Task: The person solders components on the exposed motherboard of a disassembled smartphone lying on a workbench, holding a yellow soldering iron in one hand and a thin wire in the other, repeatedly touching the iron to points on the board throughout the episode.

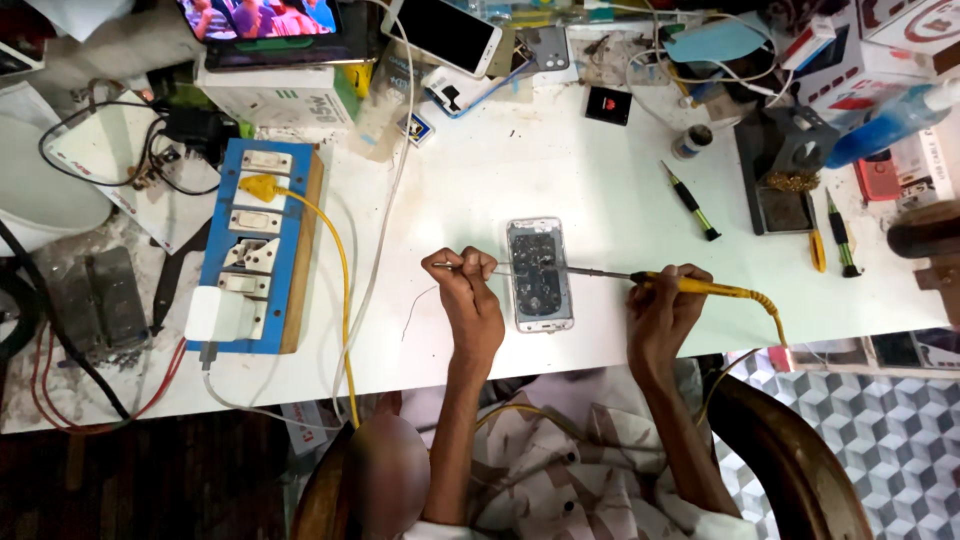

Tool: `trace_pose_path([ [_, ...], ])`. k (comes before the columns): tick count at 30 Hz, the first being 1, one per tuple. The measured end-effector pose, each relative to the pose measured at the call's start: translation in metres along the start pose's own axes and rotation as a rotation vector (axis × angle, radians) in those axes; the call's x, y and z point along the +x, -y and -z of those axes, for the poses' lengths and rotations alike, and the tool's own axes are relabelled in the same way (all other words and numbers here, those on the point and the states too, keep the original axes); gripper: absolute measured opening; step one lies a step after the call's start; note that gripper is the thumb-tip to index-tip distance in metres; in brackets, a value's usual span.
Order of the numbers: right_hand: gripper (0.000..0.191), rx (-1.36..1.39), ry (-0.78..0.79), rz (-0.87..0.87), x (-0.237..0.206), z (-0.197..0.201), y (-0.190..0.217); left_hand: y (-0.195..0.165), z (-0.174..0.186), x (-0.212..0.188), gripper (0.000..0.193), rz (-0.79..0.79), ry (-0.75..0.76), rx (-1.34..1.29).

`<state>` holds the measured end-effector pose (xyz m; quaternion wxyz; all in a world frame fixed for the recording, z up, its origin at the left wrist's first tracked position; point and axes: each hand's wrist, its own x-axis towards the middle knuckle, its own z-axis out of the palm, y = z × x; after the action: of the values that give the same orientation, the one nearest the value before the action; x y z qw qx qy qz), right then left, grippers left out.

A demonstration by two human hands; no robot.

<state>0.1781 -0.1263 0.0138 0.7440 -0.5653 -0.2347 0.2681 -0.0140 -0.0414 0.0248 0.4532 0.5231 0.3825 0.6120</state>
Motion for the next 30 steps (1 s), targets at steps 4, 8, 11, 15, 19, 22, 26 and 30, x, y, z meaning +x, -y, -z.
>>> trace_pose_path([
  [4, 0.018, 0.087, 0.021, -0.013, 0.002, 0.004, 0.001, -0.001, 0.000, 0.001, 0.013, 0.048, -0.022, 0.012],
  [8, 0.017, -0.009, 0.015, -0.052, -0.001, 0.005, 0.011, -0.002, -0.001, 0.001, 0.014, 0.043, -0.025, 0.032],
  [11, 0.017, -0.079, -0.034, -0.076, -0.003, 0.005, 0.016, -0.002, 0.001, 0.002, 0.014, 0.022, -0.015, 0.031],
  [15, 0.016, 0.022, 0.015, -0.056, -0.007, 0.010, 0.011, -0.002, 0.001, 0.003, 0.016, 0.033, -0.021, 0.043],
  [19, 0.016, 0.070, 0.047, 0.004, -0.007, 0.014, -0.003, -0.002, 0.001, 0.002, 0.015, 0.030, -0.023, 0.045],
  [22, 0.017, 0.072, 0.045, 0.039, -0.007, 0.015, -0.011, -0.002, 0.002, 0.003, 0.015, 0.028, -0.026, 0.043],
  [26, 0.018, 0.028, 0.057, 0.045, -0.007, 0.017, -0.011, -0.003, 0.002, 0.003, 0.014, 0.034, -0.027, 0.033],
  [30, 0.018, -0.050, 0.097, 0.059, -0.009, 0.016, -0.007, -0.003, 0.001, 0.004, 0.015, 0.040, -0.036, 0.077],
])
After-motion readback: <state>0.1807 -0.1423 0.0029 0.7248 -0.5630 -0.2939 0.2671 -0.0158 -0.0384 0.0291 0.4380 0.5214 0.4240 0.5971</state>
